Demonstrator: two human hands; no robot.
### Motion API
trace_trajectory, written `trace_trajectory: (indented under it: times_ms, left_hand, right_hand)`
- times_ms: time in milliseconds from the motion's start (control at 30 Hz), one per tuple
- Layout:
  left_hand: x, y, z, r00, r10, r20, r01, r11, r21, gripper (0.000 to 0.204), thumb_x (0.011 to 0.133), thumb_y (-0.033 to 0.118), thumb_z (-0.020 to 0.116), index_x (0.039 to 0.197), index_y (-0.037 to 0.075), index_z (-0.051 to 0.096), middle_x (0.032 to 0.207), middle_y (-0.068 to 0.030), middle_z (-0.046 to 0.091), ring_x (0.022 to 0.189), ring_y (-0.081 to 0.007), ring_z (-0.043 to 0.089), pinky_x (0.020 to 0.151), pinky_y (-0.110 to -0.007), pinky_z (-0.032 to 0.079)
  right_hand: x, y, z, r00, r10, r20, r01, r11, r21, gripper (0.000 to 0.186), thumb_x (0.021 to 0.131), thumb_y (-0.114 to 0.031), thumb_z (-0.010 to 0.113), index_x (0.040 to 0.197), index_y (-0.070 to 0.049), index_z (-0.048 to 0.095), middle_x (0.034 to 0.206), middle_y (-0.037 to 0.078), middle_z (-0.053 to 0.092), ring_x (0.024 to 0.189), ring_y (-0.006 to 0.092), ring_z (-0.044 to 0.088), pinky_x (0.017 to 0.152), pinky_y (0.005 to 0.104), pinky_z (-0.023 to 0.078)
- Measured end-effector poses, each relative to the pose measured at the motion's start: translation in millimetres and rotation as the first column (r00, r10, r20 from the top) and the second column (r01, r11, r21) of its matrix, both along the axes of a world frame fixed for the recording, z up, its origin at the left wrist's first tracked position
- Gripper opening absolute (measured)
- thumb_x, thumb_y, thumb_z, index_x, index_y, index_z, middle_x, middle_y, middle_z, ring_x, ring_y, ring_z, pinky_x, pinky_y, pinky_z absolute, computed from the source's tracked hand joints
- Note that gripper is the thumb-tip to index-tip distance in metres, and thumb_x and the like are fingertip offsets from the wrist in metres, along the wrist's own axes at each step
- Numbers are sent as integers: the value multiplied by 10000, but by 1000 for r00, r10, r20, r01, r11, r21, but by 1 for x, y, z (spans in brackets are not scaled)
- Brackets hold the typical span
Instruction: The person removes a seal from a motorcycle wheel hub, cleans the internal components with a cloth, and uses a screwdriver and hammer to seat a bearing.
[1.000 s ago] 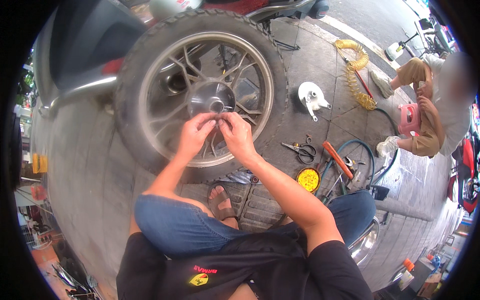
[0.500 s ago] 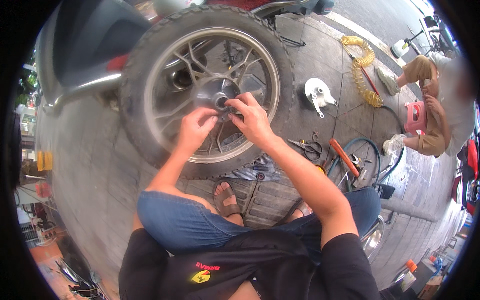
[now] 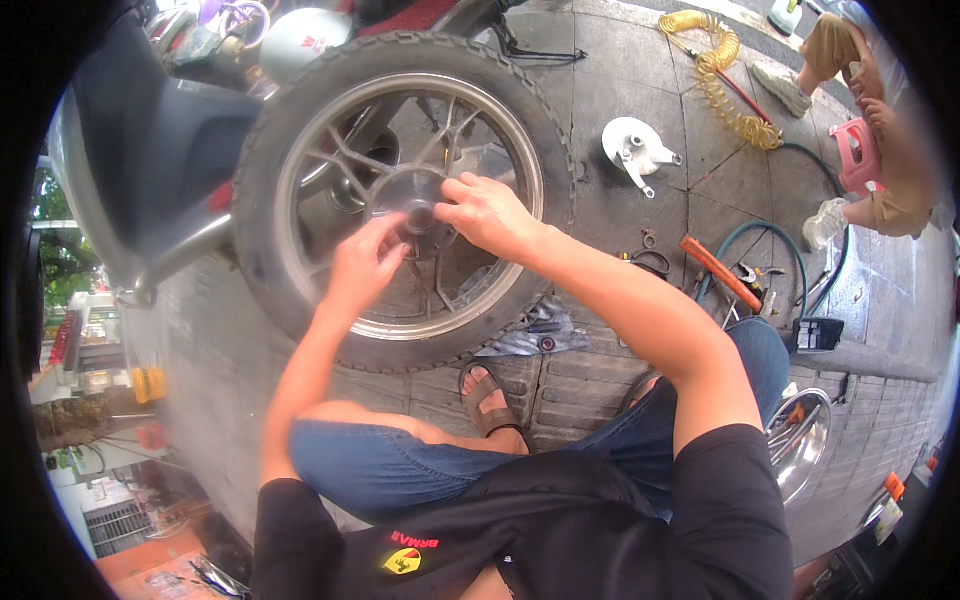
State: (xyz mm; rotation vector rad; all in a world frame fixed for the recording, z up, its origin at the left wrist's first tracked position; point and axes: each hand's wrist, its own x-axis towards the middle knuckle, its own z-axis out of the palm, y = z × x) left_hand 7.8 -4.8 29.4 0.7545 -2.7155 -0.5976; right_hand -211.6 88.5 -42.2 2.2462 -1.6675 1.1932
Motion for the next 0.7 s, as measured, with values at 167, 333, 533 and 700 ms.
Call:
trace_trajectory:
  times_ms: [167,333,533,700]
  left_hand:
    - [-11,-5,-4,988,-112,110,134,966,-222,361,812,135,714,1168,115,656,965,-86,676,830,-290,679,694,-397,550]
    - [-13,3,-11,997,-60,54,71,968,-240,278,836,154,683,1113,130,669,937,-80,672,824,-296,680,685,-408,553]
    - [-19,3,-17,997,-4,83,30,950,-312,181,848,175,671,1025,160,704,865,-64,660,762,-297,680,628,-418,549]
    - [-15,1,-21,996,49,73,-23,950,-311,138,852,221,676,976,179,721,870,-56,651,760,-287,680,635,-422,552]
  right_hand:
    - [-11,-7,8,992,101,-73,-103,995,-20,64,780,-142,644,833,-113,623,902,68,535,851,267,578,715,404,520]
    - [-8,-10,17,984,127,-125,-128,992,2,64,767,-126,640,824,-106,620,891,50,522,837,239,577,731,382,512]
    - [-7,-17,25,960,189,-208,-196,981,-14,63,769,-138,630,830,-122,625,891,45,516,842,235,573,730,379,512]
    - [-12,-27,33,902,301,-311,-295,953,67,109,790,-133,626,888,-123,670,956,51,529,944,230,573,776,373,520]
